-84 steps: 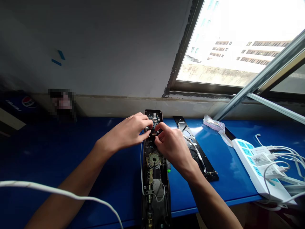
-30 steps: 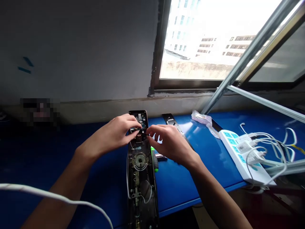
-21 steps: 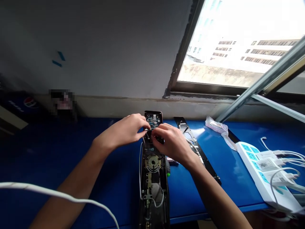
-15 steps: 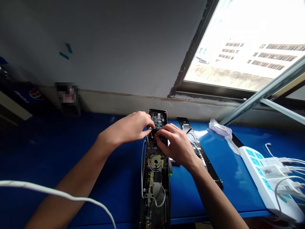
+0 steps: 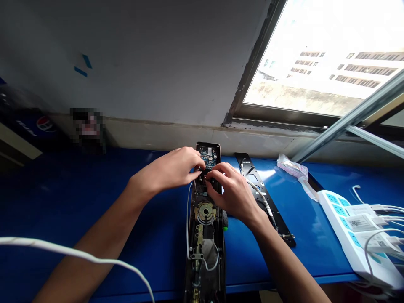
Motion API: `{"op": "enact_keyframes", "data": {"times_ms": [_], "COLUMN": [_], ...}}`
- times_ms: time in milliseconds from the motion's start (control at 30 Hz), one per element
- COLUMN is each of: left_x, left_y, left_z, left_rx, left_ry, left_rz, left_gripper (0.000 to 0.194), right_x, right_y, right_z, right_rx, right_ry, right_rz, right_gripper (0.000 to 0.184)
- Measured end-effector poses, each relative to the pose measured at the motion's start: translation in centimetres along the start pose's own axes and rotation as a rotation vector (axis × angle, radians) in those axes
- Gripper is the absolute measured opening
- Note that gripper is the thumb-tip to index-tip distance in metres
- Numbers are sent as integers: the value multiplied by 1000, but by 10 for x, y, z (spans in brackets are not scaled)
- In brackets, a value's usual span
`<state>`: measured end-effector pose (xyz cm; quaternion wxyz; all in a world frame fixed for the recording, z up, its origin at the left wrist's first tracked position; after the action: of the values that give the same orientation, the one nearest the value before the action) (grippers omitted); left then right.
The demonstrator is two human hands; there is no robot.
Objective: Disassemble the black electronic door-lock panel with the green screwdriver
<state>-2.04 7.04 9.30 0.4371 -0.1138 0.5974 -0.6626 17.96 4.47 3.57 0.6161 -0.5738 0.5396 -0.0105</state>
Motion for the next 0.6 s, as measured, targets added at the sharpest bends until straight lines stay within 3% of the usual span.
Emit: {"op": "enact_keyframes", "data": {"times_ms": [367, 500, 600], "left_x": [-1, -4, -8], "left_y": [1, 5, 11], "left_z": [3, 6, 11], "left_rx": [-6, 3, 7], "left_ry": [-3, 39, 96], "left_rz": [-9, 97, 200], "left_gripper": [20, 19, 19], "right_x": [-2, -5, -5], "right_y": [-2, -15, -36], "right_z": [0, 8, 24], "right_rx": [-79, -184, -221], "right_ry": [-4, 3, 98], "right_rz": [-62, -106, -69], "right_gripper": [16, 10, 3]}}
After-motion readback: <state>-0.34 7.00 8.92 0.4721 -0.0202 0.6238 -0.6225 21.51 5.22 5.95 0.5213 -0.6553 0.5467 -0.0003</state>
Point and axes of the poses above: each hand's wrist, its own x-axis away from the middle knuckle, its own y-axis out of the palm, z = x × y, the point moved 1 cm from there along -x, towards the middle knuckle, and after that the axes turned 10 degrees about z, right-handed, at the moved point
